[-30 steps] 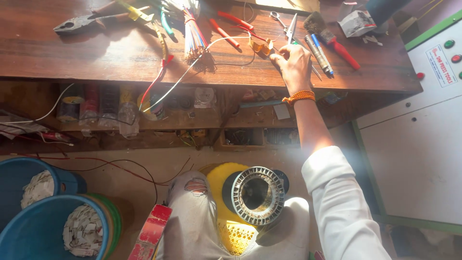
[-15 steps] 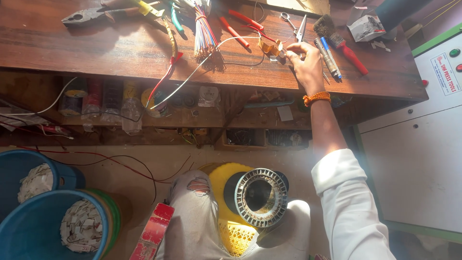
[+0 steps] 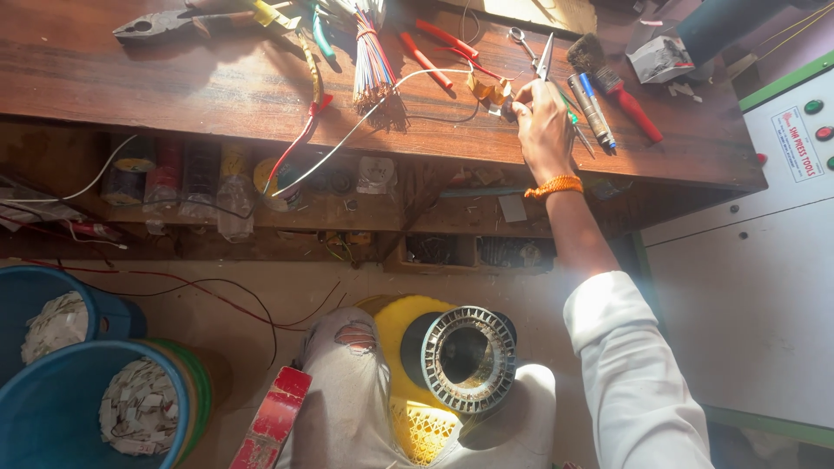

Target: The person sits with a ceiling fan motor stator on their lap and uses a green-handled screwdriver to work around the copper windings and pry at the laminated core. They then align the segmented stator core over the wound stator, press it into place, and turn the assembly over while fitting the parts together by hand.

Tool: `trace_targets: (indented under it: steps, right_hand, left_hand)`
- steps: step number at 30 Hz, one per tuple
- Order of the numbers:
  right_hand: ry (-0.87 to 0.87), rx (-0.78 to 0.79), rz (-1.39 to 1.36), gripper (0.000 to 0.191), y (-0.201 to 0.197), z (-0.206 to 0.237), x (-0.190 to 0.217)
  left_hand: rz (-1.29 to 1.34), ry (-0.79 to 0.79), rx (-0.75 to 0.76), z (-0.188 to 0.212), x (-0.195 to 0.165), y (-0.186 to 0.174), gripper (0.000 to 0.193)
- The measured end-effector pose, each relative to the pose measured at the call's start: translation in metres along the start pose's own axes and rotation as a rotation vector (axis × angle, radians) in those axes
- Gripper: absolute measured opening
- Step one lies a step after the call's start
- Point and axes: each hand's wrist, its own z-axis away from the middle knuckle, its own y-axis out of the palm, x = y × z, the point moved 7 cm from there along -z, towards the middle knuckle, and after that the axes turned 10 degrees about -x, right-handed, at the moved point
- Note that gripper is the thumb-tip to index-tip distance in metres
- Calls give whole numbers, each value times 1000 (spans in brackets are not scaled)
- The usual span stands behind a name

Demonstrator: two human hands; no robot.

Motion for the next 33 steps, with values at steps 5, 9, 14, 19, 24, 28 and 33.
trace_targets:
  steps: [5, 9, 14, 19, 24, 28, 33]
  right_hand:
    - [432, -192, -627, 6, -43, 37, -12]
    - [726, 62, -821, 6, -100, 168, 12]
    - [910, 272, -827, 8, -149, 363, 74]
    - [927, 256, -894, 12, -132, 453, 146]
    - [817, 81, -978, 14, -127, 491, 179]
    - [607, 129, -805, 19, -125, 496, 188]
    - [376, 120, -665, 24, -124, 479, 200]
  left_hand:
    - [66, 199, -250, 35, 24, -5, 36]
    - [-28, 285, -471, 69, 28, -9, 45]
    - [35, 234, -566, 84, 28, -9, 39]
    - [-30, 261, -653, 99, 12, -5, 33]
    - [-116, 323, -613, 115, 5, 11, 31]
    - [-198, 317, -629, 116, 8, 15, 29]
    - [-238, 329, -658, 115, 7, 19, 31]
